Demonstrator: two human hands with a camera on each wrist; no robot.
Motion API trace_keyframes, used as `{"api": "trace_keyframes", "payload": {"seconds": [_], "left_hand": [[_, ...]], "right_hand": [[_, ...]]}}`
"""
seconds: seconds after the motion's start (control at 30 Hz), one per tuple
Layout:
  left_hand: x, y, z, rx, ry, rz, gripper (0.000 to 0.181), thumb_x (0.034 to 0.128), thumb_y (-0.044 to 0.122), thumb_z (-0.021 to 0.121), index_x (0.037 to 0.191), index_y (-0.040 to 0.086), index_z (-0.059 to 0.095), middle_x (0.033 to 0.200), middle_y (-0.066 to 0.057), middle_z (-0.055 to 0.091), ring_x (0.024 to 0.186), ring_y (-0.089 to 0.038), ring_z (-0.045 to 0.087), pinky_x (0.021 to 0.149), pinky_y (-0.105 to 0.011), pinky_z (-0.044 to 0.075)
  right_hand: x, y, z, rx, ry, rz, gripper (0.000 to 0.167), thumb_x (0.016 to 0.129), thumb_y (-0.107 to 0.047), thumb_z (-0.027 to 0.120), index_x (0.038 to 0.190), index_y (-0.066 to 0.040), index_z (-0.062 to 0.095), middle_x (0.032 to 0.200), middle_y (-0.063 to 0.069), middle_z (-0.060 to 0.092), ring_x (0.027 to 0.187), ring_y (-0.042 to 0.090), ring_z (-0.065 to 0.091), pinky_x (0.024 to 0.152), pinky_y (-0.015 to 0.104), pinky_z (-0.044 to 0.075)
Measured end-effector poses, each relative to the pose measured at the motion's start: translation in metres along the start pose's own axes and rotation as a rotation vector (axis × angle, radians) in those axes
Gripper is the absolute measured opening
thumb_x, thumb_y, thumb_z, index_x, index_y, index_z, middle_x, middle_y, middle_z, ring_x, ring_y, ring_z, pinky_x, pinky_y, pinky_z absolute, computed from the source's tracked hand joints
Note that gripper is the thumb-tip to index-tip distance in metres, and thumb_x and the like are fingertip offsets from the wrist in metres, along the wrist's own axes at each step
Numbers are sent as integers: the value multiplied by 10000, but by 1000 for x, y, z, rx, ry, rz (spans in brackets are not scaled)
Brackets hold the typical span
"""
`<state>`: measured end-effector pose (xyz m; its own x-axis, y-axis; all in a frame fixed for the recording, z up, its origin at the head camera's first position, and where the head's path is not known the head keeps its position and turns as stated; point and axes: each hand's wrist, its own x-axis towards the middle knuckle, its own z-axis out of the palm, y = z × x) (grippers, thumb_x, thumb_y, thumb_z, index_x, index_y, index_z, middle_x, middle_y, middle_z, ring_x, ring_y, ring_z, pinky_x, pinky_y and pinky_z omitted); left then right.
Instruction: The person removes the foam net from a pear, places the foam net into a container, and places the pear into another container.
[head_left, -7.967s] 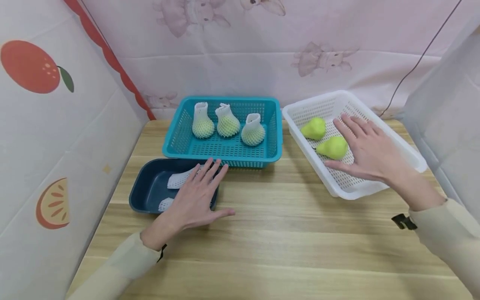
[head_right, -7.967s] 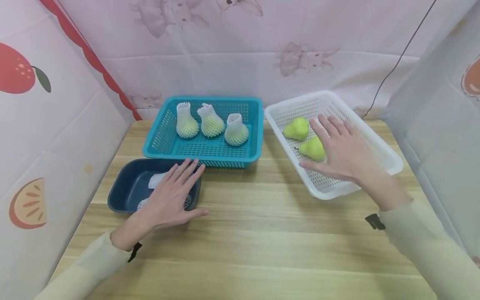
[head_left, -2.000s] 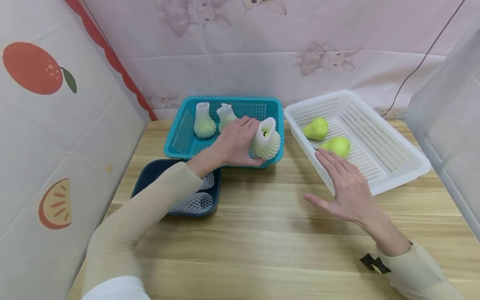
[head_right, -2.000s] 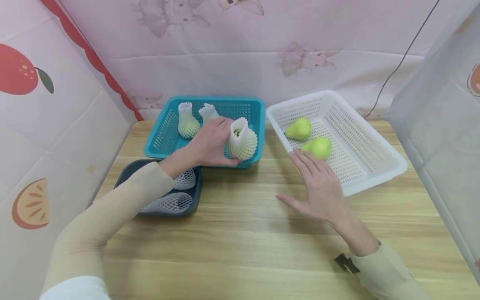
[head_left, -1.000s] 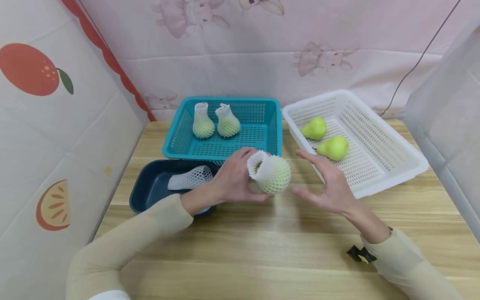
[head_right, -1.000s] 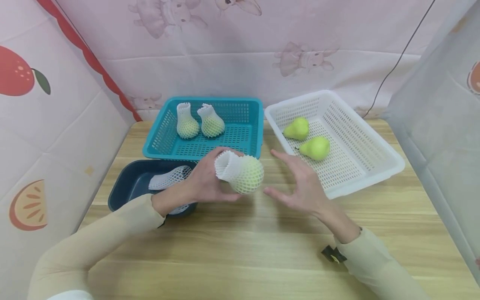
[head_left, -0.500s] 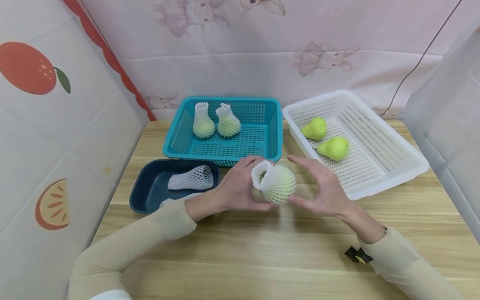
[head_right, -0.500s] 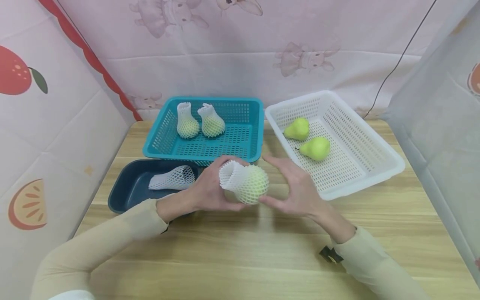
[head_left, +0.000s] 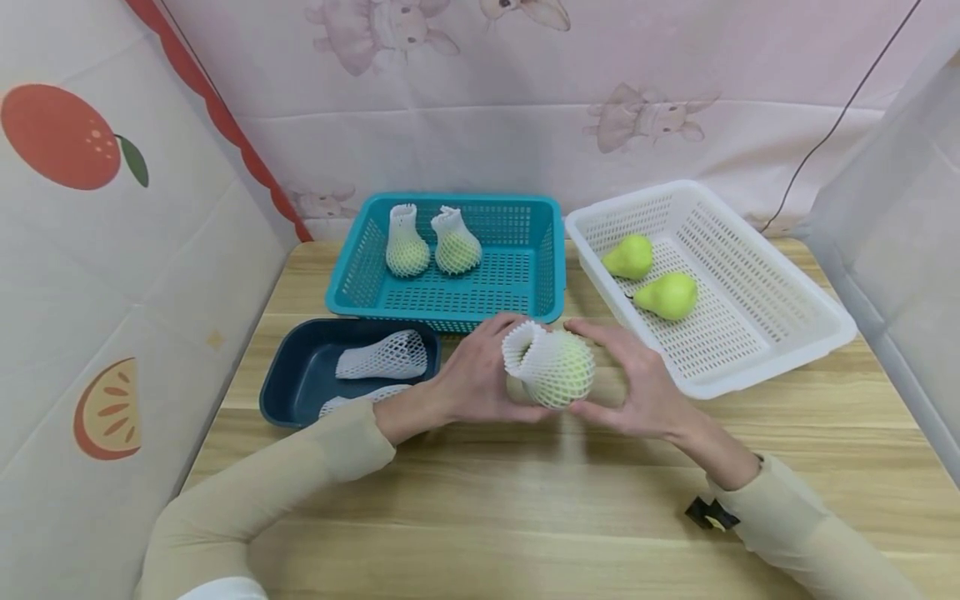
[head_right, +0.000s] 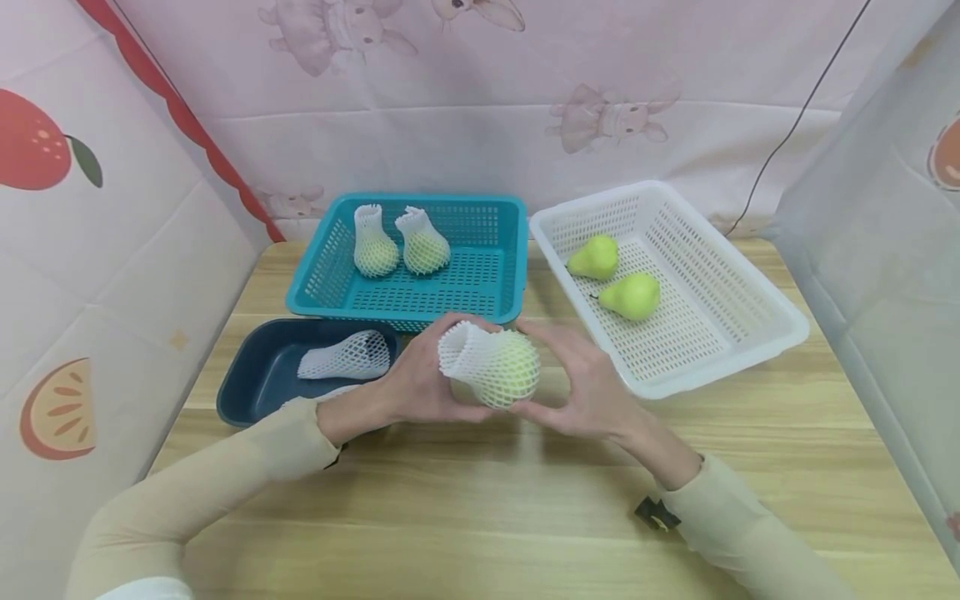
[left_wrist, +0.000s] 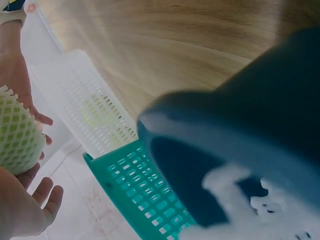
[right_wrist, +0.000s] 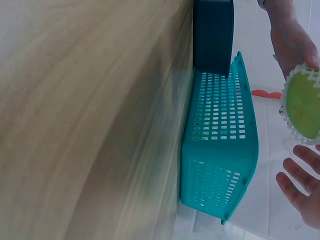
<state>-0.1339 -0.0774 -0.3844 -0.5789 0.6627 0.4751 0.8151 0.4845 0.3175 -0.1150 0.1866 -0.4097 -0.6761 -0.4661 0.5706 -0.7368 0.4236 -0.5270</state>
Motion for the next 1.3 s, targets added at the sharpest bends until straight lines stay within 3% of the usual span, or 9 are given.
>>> {"api": "trace_keyframes", "payload": {"seconds": [0.4, 0.6, 0.7, 0.9, 1.1, 1.3], "left_hand": [[-4, 2, 5, -41, -17, -20, 908, 672, 491, 963, 1384, 61, 598, 1310, -41, 719, 1251, -227, 614, 1100, -361, 542], [-9, 4, 10, -41, -27, -38, 897, 660, 504, 975, 1365, 76, 623, 1299, -26, 731, 1237, -217, 633, 1090, -353, 549], [-11, 4, 12, -55, -43, -50, 937, 649, 526, 984, 1384, 78, 614, 1332, -25, 719, 1270, -217, 628, 1106, -358, 543], [-18, 5, 11, -81, -78, -42, 1076, 605, 584, 990, 1455, 79, 565, 1435, -34, 668, 1376, -238, 588, 1168, -385, 502], [-22, 6, 4, -77, -98, -100, 1095, 599, 641, 963, 1463, 107, 553, 1441, -30, 645, 1342, -201, 599, 1105, -393, 545], [-22, 7, -4, -43, -79, -99, 1048, 616, 646, 935, 1444, 109, 583, 1429, -42, 661, 1324, -203, 617, 1075, -398, 559]], "right_hand": [[-6, 1, 10, 27, -12, 26, 957, 825, -674, 800, 1497, -38, 554, 1445, 149, 663, 1275, 276, 660, 1090, 318, 532], [-8, -1, 10, 39, -39, 42, 918, 763, -555, 903, 1454, -41, 587, 1433, 133, 672, 1267, 250, 655, 1035, 413, 576], [-10, -1, 10, 54, -49, 47, 898, 719, -474, 946, 1428, -44, 601, 1404, 135, 682, 1249, 256, 661, 1000, 470, 594], [-13, 0, 9, 62, -66, 50, 903, 651, -400, 967, 1392, -28, 608, 1358, 95, 692, 1221, 210, 659, 1006, 393, 591], [-14, -1, 2, -30, -75, 5, 920, 604, -395, 964, 1377, -46, 606, 1321, 96, 688, 1168, 223, 675, 935, 437, 618], [-14, 2, -3, -184, -88, -65, 939, 557, -435, 949, 1356, -61, 628, 1289, 100, 684, 1135, 245, 684, 907, 445, 625]]}}
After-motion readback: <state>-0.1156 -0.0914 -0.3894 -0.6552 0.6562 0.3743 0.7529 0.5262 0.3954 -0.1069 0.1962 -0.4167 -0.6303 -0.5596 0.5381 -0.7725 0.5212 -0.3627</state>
